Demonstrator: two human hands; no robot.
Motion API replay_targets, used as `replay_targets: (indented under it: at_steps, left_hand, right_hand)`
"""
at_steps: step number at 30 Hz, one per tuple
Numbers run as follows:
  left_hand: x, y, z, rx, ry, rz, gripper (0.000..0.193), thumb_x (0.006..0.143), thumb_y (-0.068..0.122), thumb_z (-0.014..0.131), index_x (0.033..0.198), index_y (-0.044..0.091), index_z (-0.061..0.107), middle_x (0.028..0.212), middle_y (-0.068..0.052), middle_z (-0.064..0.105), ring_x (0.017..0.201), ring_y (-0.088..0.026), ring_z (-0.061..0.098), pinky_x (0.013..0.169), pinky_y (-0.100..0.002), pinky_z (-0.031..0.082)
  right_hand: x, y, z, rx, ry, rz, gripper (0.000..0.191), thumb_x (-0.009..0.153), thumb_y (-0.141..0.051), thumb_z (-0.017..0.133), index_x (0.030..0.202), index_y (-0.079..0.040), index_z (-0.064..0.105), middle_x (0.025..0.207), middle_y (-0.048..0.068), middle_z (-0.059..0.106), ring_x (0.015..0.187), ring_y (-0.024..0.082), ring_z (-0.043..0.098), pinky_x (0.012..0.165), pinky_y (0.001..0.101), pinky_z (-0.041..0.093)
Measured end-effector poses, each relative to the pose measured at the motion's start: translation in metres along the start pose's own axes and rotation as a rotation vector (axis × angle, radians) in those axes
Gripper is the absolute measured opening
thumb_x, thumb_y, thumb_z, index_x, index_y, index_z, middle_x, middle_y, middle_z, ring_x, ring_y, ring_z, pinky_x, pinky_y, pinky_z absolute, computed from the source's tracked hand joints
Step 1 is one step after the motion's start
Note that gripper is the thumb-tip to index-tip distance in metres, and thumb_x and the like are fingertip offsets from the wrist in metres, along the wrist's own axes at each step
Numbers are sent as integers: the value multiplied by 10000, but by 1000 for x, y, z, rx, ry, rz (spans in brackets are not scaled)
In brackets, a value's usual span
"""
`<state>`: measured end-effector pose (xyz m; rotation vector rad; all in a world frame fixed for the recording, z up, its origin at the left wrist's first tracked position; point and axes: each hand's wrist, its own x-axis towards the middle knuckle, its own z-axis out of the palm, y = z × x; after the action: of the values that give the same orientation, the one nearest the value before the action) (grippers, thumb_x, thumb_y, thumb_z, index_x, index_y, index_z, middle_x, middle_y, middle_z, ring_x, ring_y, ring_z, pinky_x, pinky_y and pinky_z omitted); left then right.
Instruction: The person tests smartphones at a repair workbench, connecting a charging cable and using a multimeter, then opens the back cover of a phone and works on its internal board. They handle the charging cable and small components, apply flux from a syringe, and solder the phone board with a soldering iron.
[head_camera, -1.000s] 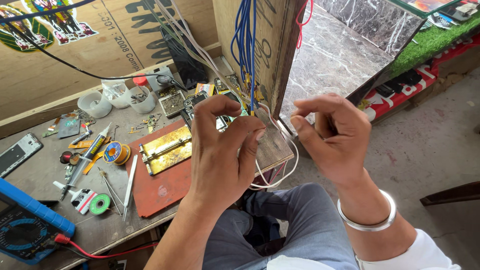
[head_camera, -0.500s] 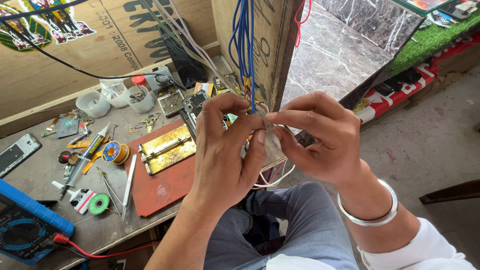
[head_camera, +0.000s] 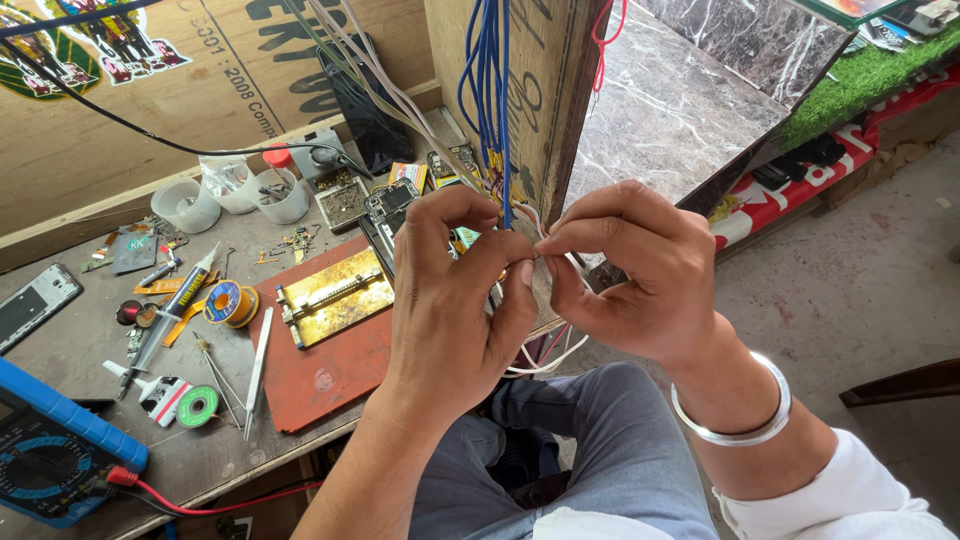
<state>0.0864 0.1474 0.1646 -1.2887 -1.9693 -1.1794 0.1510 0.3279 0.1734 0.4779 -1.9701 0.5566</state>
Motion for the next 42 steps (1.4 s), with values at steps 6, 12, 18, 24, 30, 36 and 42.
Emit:
replay_targets:
  at_steps: [6, 12, 18, 24, 30, 36, 42]
  left_hand:
    - [-5, -5, 3, -140, -21, 72, 89, 1005, 94, 678, 1094, 95, 671, 1297, -145, 446, 1237, -304, 485, 1005, -391, 471]
    - [-11, 0, -6, -206, 3, 99, 53, 951, 65, 633, 998, 91, 634, 1272, -165, 399, 1282, -313, 445, 1244, -508, 375]
    - [-7, -6, -13, -165, -15, 40, 71, 1005, 129, 631, 1033, 64, 635, 1343, -175, 443, 1297, -315, 459, 1153, -429, 396]
    - [-8, -3, -7, -206, 6, 14, 105, 1043, 162, 625, 1038, 57, 628, 1352, -170, 445, 1255, -291, 475, 1126, -398, 414]
    - [-6, -3, -8, -193, 7, 6, 93, 1048, 142, 608, 1037, 52, 628, 1336, -166, 454, 1246, -284, 487, 1108, -402, 416]
    - [-4, 0, -4, -213, 4, -29, 96, 1051, 126, 583, 1031, 45, 630, 1328, -166, 460, 1227, -280, 511, 1124, -414, 434]
    - [-3, 1, -4, -214, 3, -17, 94, 1045, 121, 592, 1050, 40, 639, 1325, -168, 464, 1253, -293, 518, 1116, -412, 441]
  right_hand:
    - [-8, -1, 9, -4, 55, 1, 102, 846, -42, 744, 930, -56, 688, 955, 69, 679, 771, 179, 699, 644, 281, 541]
    - [-3, 36, 0, -99, 174, 231, 64, 876, -12, 667, 924, 10, 631, 922, 109, 647, 579, 114, 390, 525, 265, 318]
    - [-29, 37, 1, 297, 145, 302, 57, 900, -23, 507, 845, -18, 522, 898, 66, 629, 672, 66, 470, 631, 240, 371]
    - [-26, 17, -3, 267, -20, 386, 102, 901, 1, 701, 812, -3, 650, 904, 68, 684, 588, 14, 373, 536, 218, 293]
    - [-12, -4, -9, 228, 78, 347, 239, 817, 3, 838, 1031, -13, 735, 919, 52, 690, 588, 1, 364, 495, 197, 250]
    - [-2, -7, -11, 136, 22, 39, 295, 831, 58, 803, 1100, -49, 748, 1006, 87, 679, 784, 129, 670, 637, 237, 519]
    - [3, -6, -8, 74, 7, -51, 321, 782, 60, 823, 1067, -77, 770, 969, 67, 690, 768, 142, 684, 601, 240, 524]
